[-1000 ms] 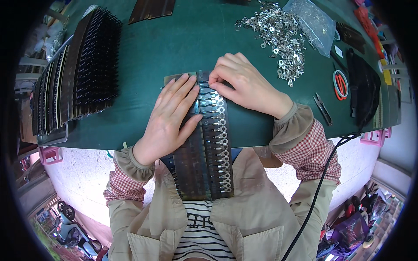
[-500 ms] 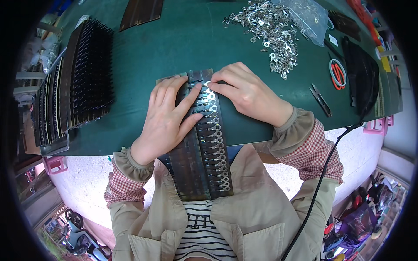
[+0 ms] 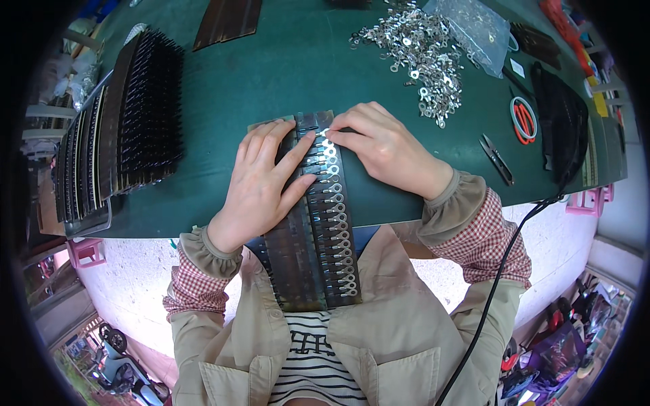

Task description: The person assembles small metal components onto a carrier strip by hand at a workbench.

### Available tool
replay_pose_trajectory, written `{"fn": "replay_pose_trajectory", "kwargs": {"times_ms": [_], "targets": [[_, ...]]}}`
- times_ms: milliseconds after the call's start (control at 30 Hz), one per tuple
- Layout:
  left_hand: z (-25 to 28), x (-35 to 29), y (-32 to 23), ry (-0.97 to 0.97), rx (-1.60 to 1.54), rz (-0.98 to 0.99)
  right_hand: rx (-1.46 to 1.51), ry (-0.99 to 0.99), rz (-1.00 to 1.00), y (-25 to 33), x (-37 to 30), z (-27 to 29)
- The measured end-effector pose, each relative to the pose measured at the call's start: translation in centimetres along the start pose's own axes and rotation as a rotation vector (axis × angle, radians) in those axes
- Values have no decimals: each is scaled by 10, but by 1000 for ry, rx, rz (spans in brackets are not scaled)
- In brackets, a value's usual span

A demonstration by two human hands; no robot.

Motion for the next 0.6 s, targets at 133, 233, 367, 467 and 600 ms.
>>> {"fn": "replay_pose_trajectory", "kwargs": {"times_ms": [133, 233, 367, 467, 600], "targets": [[-3, -8, 11, -89, -202, 60, -209, -201, -141, -27, -6, 24], [0, -3, 8, -137, -178, 51, -361, -173, -387, -69, -28, 53], [-7, -5, 12, -77, -145, 48, -145, -79, -577, -86, -14, 57], [-7, -7, 10, -78, -137, 45, -244, -30, -358, -69, -1, 45], [-8, -5, 8, -81, -136, 43, -124, -16, -271, -54, 11, 19]]}}
Point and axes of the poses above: each hand's wrist, its own x-axis towards the middle knuckle, its own z-axis out of the back of the hand, y = z × x, the point moved 2 cm from there along x, towards the middle knuckle, and after that the axes turned 5 degrees about x, right-handed, at the moved point
